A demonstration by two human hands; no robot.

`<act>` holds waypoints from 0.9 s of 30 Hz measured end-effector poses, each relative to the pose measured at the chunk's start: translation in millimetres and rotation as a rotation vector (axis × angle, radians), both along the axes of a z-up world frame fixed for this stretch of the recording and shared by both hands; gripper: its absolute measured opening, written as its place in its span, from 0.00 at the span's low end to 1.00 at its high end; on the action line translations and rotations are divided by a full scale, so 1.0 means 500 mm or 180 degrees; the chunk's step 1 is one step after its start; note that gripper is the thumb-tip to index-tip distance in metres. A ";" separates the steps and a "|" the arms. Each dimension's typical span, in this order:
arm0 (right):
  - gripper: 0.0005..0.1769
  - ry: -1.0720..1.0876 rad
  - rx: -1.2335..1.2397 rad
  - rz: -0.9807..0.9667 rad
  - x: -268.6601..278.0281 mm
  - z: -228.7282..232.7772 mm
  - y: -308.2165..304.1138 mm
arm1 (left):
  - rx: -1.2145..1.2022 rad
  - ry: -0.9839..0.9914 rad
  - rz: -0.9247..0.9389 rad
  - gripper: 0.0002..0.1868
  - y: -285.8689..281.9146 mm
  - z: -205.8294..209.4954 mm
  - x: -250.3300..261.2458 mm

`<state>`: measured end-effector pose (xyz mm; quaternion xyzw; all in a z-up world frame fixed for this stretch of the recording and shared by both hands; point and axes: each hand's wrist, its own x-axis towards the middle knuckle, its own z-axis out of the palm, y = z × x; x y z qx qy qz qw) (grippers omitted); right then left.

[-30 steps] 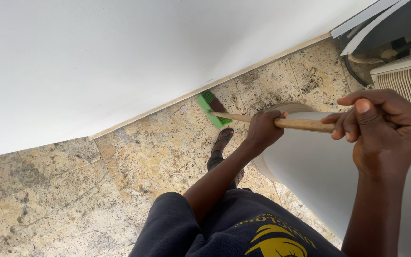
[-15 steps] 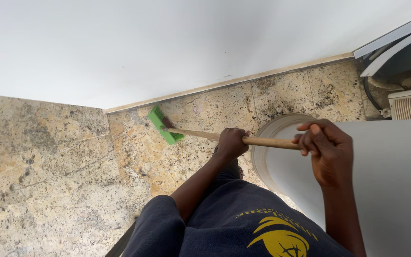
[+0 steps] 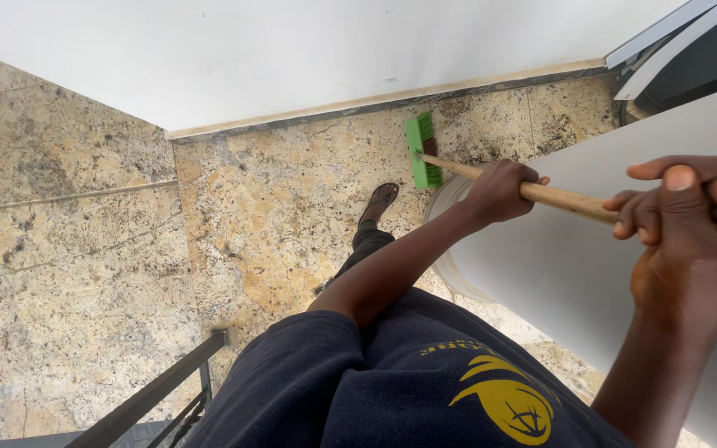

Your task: The person sweeps a tiled floor and stairs using a broom.

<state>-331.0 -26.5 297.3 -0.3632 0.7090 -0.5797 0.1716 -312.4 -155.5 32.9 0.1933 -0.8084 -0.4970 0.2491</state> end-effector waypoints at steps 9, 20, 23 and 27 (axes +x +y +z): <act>0.14 -0.0465 0.0119 0.0165 0.067 -0.028 0.013 | 0.0346 -0.0680 -0.0002 0.07 0.069 -0.068 0.195; 0.12 -0.2050 0.0108 0.0735 0.087 -0.231 0.005 | 0.0092 -0.1925 0.0437 0.06 0.033 -0.173 0.403; 0.16 -0.1794 -0.0316 0.0726 0.032 -0.179 0.018 | -0.0273 -0.1719 0.0411 0.07 0.013 -0.114 0.363; 0.16 -0.1025 -0.0422 0.0684 -0.055 -0.098 0.020 | -0.0535 -0.1204 0.0290 0.12 0.000 -0.013 0.212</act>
